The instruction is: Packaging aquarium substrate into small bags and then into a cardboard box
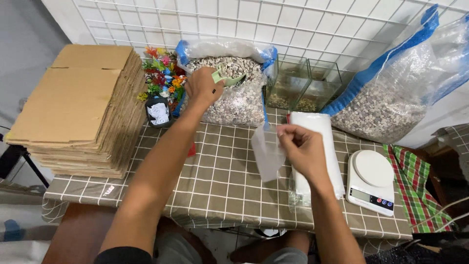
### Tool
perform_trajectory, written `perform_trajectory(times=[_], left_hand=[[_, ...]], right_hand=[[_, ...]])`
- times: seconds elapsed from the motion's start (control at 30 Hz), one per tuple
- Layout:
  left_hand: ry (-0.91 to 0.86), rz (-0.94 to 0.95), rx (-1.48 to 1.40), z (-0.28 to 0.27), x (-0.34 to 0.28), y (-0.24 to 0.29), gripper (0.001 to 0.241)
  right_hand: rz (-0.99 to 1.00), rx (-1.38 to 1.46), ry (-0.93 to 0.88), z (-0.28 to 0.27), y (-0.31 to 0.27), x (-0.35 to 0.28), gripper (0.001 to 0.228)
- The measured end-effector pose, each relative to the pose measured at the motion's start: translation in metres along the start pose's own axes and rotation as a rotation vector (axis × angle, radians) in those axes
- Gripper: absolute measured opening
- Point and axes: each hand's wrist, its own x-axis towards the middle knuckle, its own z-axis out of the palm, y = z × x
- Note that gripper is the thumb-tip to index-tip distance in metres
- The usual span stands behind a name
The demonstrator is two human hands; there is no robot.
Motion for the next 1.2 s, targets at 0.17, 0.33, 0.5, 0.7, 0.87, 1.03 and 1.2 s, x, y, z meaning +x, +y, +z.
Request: perform_trajectory(times=[0.17, 0.33, 0.5, 0.7, 0.87, 1.03, 1.2], left_hand=[[0.041, 0.104, 0.002, -0.013, -0.005, -0.011, 0.042], [-0.032, 0.046, 0.043, -0.024, 0.002, -0.024, 0.044], [-0.059, 0.136, 0.126, -0.036, 0.016, -0.028, 0.044], [-0.074, 0.104, 0.22, -0.042, 0.023, -0.022, 0.045], [-0.074, 0.109, 0.102, -0.039, 0.009, -0.03, 0.045], [-0.012, 0.083, -0.058, -0.044, -0.018, -0.037, 0.044], [0.047, 0.096, -0.193, -0.054, -0.037, -0.048, 0.045]], right_hand=[[-0.052, -0.033, 0.032, -0.002, 0.006, 0.013, 0.015], [-0.051, -0.05, 0.026, 0.004, 0.012, 0.016, 0.015], [-0.075, -0.086, 0.0, 0.013, 0.004, 0.015, 0.015], [-0.073, -0.081, -0.003, 0.021, 0.006, 0.019, 0.015], [-0.086, -0.089, 0.029, 0.02, 0.013, 0.025, 0.015], [-0.179, -0.149, 0.163, 0.012, -0.006, 0.033, 0.017], [-0.302, -0.348, 0.095, 0.029, 0.004, 0.053, 0.019]])
